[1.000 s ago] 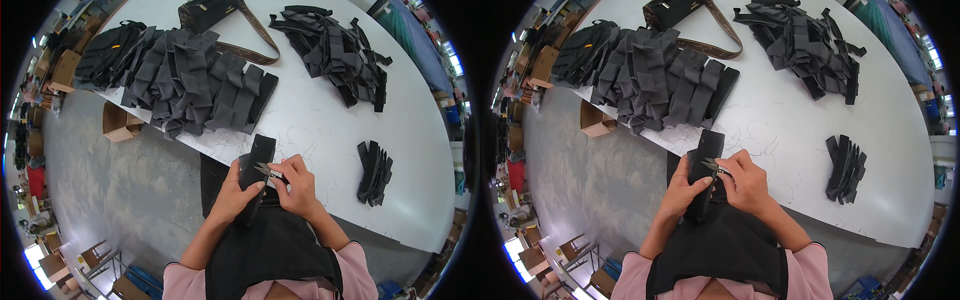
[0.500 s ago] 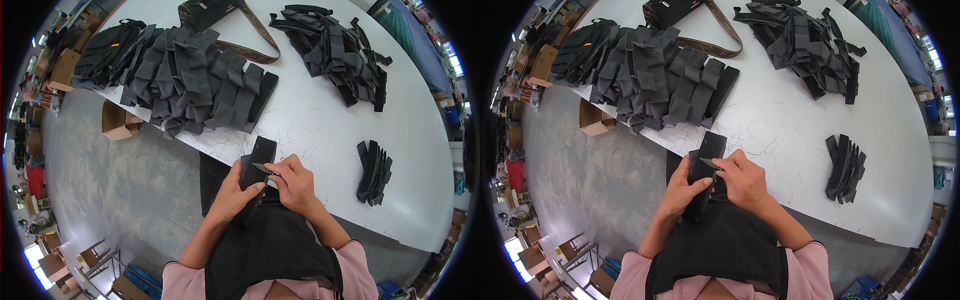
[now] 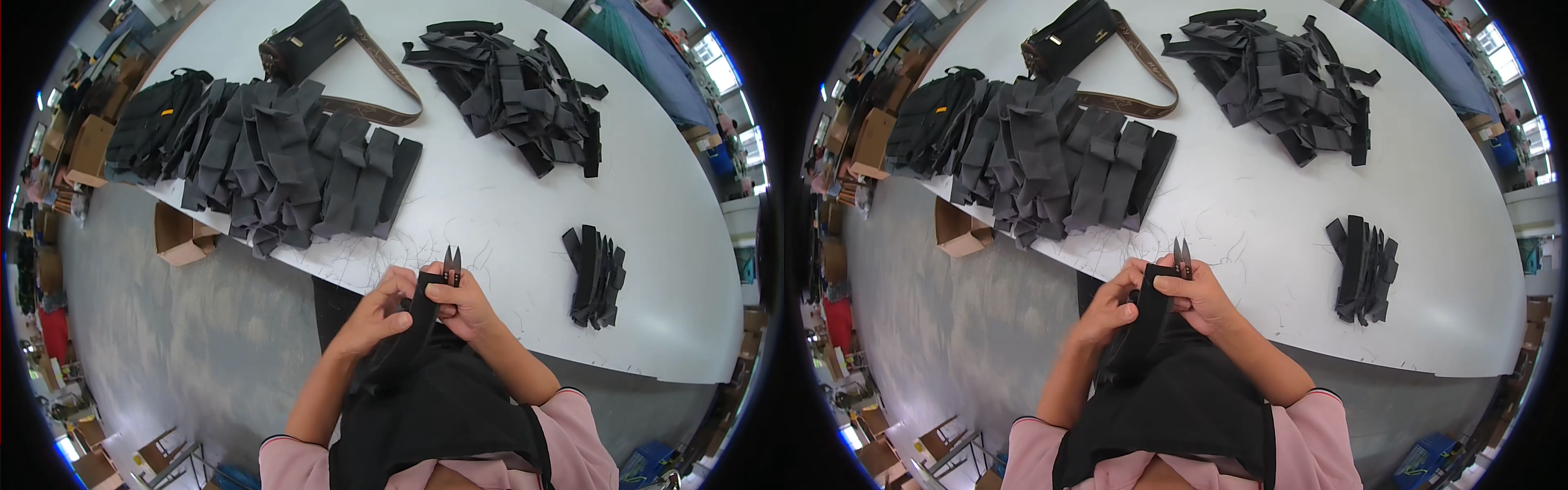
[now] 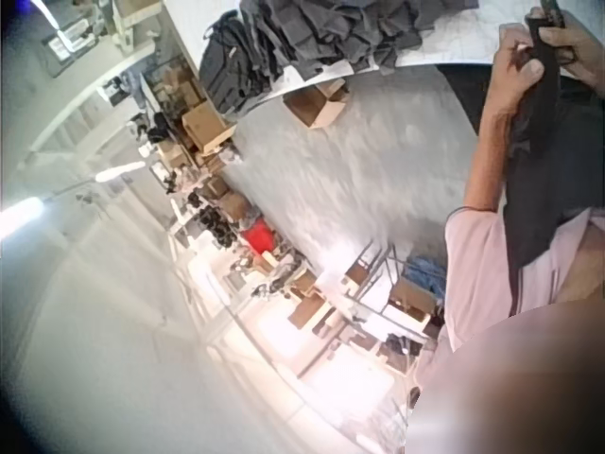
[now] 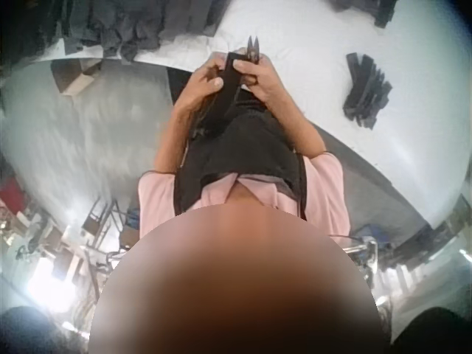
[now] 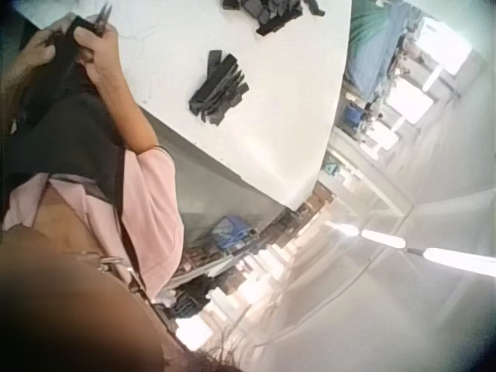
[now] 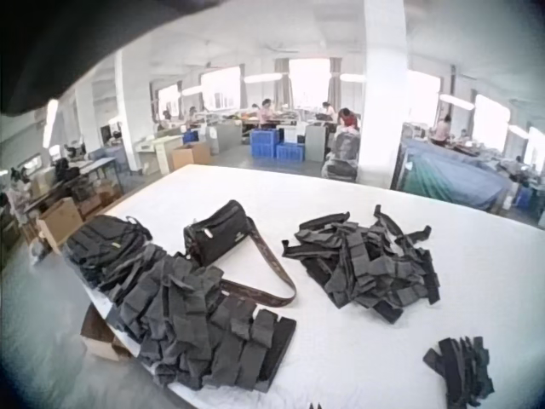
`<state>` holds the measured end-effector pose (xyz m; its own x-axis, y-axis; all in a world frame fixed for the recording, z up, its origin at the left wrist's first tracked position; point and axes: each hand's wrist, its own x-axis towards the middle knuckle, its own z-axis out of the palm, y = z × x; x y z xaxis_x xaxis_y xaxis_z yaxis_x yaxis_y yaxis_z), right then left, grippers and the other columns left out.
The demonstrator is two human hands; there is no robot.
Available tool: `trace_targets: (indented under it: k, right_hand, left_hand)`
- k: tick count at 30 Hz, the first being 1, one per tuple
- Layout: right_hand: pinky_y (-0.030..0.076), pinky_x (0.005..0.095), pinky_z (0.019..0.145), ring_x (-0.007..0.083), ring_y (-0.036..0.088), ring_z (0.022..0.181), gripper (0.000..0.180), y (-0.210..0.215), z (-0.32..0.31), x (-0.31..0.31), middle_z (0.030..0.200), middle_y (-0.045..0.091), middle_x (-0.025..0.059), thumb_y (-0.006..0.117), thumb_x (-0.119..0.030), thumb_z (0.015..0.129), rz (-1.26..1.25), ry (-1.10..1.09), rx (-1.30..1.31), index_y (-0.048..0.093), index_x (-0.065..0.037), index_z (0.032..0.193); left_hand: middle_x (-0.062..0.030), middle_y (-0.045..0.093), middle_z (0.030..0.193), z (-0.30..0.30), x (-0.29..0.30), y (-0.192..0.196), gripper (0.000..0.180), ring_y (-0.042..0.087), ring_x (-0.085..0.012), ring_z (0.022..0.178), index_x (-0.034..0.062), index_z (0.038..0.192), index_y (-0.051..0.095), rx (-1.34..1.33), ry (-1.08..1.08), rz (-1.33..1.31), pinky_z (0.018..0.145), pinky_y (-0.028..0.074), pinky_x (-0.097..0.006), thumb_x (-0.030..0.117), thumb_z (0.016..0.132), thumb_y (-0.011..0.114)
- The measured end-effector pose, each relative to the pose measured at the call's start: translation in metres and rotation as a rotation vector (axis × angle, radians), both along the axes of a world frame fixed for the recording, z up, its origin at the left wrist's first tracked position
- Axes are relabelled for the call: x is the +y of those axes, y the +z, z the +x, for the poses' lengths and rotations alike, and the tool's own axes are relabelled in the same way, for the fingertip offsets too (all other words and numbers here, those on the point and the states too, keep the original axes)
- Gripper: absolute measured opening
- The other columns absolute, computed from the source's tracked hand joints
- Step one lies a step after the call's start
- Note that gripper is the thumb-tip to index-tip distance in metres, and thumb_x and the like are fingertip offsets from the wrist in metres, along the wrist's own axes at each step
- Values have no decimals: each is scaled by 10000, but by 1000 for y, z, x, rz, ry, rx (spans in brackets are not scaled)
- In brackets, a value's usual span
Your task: Manually trimming excess threads from sewn fabric components using small nippers/scissors.
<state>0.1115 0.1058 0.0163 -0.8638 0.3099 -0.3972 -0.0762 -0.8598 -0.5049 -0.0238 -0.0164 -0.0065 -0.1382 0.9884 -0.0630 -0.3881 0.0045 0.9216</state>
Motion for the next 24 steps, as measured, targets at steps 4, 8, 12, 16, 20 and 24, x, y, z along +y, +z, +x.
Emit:
trace_targets:
  k: [4,8,12,16,20,24]
  right_hand:
    - [352,202,478,45,450,550,207,-1,16,9,670,531,-22,687,-101,790,614,-97,-248,587,-32,957]
    - [391,231,542,63,464,580,352,20,16,16,640,494,6,720,-108,754,1280,10,-428,609,-87,1086]
    - [409,243,556,100,486,601,367,40,19,28,746,507,40,718,-101,748,1461,-130,-320,596,-81,1094]
    - [438,239,622,123,529,697,278,52,20,4,852,491,49,656,-67,798,1553,-277,-433,541,-29,1049]
    - [446,215,638,74,518,730,172,17,15,0,892,527,29,594,-38,851,983,-294,-178,535,-27,1012]
    - [404,180,585,44,484,682,194,25,5,1,873,546,34,601,-14,834,833,-238,-198,540,-34,1017]
  left_hand:
    - [-144,548,1092,31,12,20,574,617,-291,928,46,1236,378,-545,79,-286,828,520,-415,332,826,659]
    - [-229,497,1190,33,-1,11,584,594,-329,974,27,1309,308,-663,-84,-270,797,507,-383,322,885,581]
    - [-221,512,1174,33,9,13,603,592,-313,940,9,1327,298,-693,-41,-164,745,506,-353,307,886,581]
    - [-218,505,1193,30,2,21,608,591,-296,936,3,1368,276,-563,92,-141,737,504,-348,271,899,556]
    - [-196,514,1204,27,7,28,564,593,-278,939,-4,1368,314,-389,213,-161,742,491,-342,235,908,536]
    - [-134,552,1166,22,12,30,596,598,-254,937,2,1346,368,-191,253,-169,748,485,-334,270,867,602]
